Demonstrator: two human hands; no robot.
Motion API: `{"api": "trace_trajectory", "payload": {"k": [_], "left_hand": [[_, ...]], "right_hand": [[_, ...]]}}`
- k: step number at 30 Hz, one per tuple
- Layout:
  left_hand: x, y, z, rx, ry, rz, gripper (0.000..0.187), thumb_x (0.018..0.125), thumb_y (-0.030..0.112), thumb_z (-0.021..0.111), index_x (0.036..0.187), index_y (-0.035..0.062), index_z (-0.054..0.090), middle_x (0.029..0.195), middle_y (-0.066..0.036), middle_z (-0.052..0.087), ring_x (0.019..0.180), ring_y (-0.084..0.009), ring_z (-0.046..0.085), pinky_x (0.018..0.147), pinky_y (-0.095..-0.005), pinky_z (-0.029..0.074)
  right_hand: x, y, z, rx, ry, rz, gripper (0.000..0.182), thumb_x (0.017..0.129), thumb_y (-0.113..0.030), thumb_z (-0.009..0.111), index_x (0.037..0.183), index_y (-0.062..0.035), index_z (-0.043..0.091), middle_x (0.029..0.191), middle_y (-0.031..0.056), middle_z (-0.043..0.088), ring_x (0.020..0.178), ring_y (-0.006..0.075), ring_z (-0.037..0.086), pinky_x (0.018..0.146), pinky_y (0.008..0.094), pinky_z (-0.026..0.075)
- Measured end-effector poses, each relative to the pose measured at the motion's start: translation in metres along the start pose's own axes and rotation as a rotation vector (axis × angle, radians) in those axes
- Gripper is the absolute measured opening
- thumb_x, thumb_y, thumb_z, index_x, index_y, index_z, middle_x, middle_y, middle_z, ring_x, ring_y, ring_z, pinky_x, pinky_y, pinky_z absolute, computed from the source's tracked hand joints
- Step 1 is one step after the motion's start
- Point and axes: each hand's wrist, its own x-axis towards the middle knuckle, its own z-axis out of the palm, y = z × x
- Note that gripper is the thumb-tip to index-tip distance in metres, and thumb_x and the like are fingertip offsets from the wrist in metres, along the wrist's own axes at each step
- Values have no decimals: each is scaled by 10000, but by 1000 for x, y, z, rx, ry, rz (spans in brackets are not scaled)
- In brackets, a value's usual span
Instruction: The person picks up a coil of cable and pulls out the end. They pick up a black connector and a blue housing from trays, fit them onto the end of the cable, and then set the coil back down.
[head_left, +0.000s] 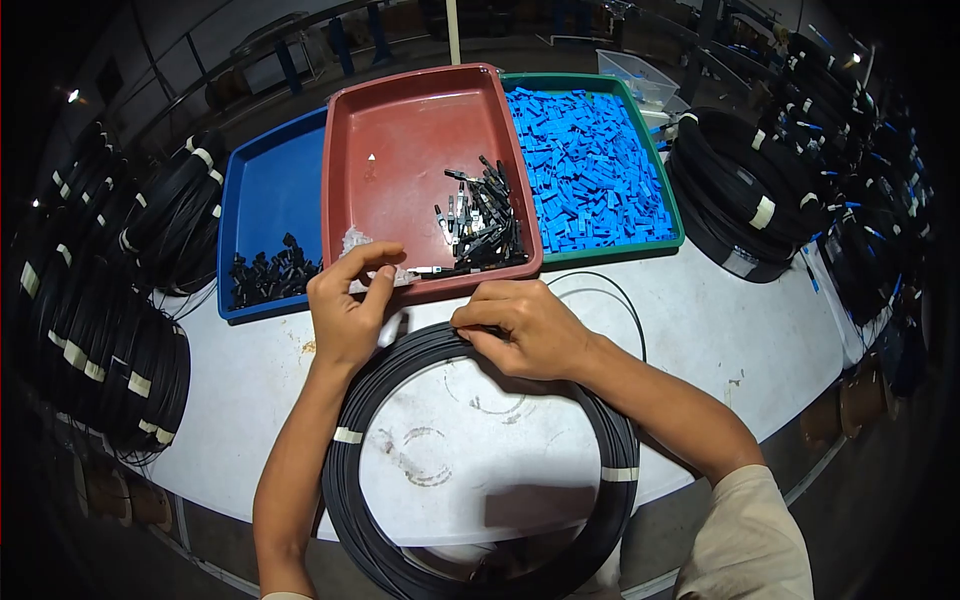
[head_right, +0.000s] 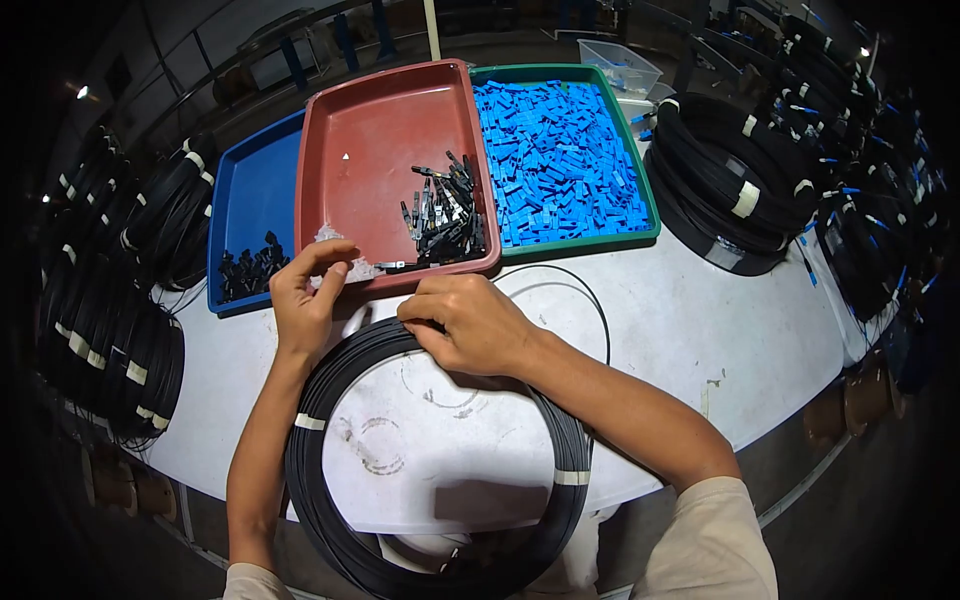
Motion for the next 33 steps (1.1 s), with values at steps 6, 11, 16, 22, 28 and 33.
{"api": "trace_trajectory", "payload": {"k": [6, 11, 16, 22, 28, 33], "left_hand": [[22, 2, -13, 311, -227, 79, 212, 869, 94, 678, 1052, 8, 743, 968, -120, 761, 885, -214, 721, 790, -328, 530], [59, -21, -6, 442, -475, 318, 241, 739, 37, 740, 979, 16, 747, 964, -152, 746, 888, -308, 716, 816, -389, 557], [95, -15, 9, 660, -941, 132, 244, 713, 105, 772, 951, 49, 768, 923, -153, 743, 884, -319, 710, 774, -397, 558], [111, -39, 32, 630, -990, 329, 207, 685, 85, 750, 891, 68, 759, 831, -149, 734, 768, -356, 700, 710, -443, 550], [118, -41, 37, 477, -825, 230, 213, 723, 91, 722, 928, 34, 744, 797, -189, 719, 757, -365, 699, 724, -455, 552], [119, -40, 36, 412, -803, 184, 237, 776, 64, 690, 1006, 25, 731, 804, -181, 721, 798, -353, 713, 768, -445, 561]], "right_hand": [[1, -3, -2, -22, -52, -26, 119, 804, -70, 694, 897, -7, 732, 780, 139, 662, 721, 315, 657, 677, 401, 531], [0, -1, -1, -33, -35, -24, 120, 802, -79, 698, 890, -3, 729, 774, 130, 657, 723, 311, 658, 673, 398, 534], [2, -2, -2, -3, -46, -17, 107, 808, -73, 694, 887, -3, 710, 799, 129, 657, 733, 310, 659, 677, 399, 539], [2, -1, -3, -19, -60, -18, 118, 796, -34, 705, 909, -5, 726, 794, 123, 672, 677, 279, 660, 628, 368, 547], [4, -2, -2, -51, -49, 4, 111, 794, -37, 709, 902, -24, 732, 781, 104, 671, 660, 261, 657, 608, 352, 550], [3, -1, -1, -33, -51, 15, 98, 811, -65, 680, 904, -34, 691, 775, 94, 635, 694, 269, 648, 622, 377, 544]]}}
